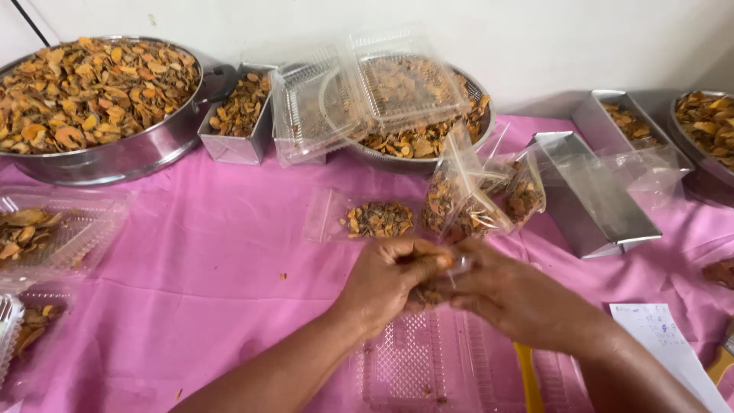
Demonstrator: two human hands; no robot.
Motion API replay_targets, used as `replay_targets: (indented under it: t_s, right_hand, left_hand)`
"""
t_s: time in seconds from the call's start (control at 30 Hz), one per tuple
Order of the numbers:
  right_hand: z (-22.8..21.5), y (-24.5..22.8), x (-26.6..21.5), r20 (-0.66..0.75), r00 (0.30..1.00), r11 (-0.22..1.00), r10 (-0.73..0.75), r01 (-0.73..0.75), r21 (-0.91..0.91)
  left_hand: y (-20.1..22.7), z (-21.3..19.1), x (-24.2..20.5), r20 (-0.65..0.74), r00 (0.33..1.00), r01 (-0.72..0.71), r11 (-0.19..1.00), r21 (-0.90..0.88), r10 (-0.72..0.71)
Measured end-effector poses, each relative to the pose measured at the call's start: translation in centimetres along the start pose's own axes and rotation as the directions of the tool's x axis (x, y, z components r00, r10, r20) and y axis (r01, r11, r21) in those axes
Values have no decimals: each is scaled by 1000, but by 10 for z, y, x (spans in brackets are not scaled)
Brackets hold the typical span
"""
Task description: Packing dried tea or herb pieces into plastic containers and bags using hands and a brush
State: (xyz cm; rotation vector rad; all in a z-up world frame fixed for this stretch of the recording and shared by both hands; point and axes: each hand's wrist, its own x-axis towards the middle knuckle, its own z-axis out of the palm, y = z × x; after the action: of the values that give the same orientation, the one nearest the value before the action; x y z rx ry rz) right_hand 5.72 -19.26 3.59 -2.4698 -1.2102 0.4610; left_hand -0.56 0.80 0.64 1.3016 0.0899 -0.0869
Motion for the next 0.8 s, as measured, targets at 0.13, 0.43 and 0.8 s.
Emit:
replay_targets:
  t_s: [0.13, 0.43, 0.8]
  right_hand:
    - [0, 3, -3, -406, 892, 957, -198, 265, 116]
    - [1, -18, -2, -650, 754, 943, -98, 279, 182]
    - [31, -25, 8, -608, 770, 737, 192, 296, 608]
  left_hand:
    - [8, -18, 6, 81, 949, -312, 882, 353, 303]
    - [13, -22, 10, 87, 926, -372, 849, 375, 368]
    - [7, -16, 4, 108, 804, -571, 709, 413, 585]
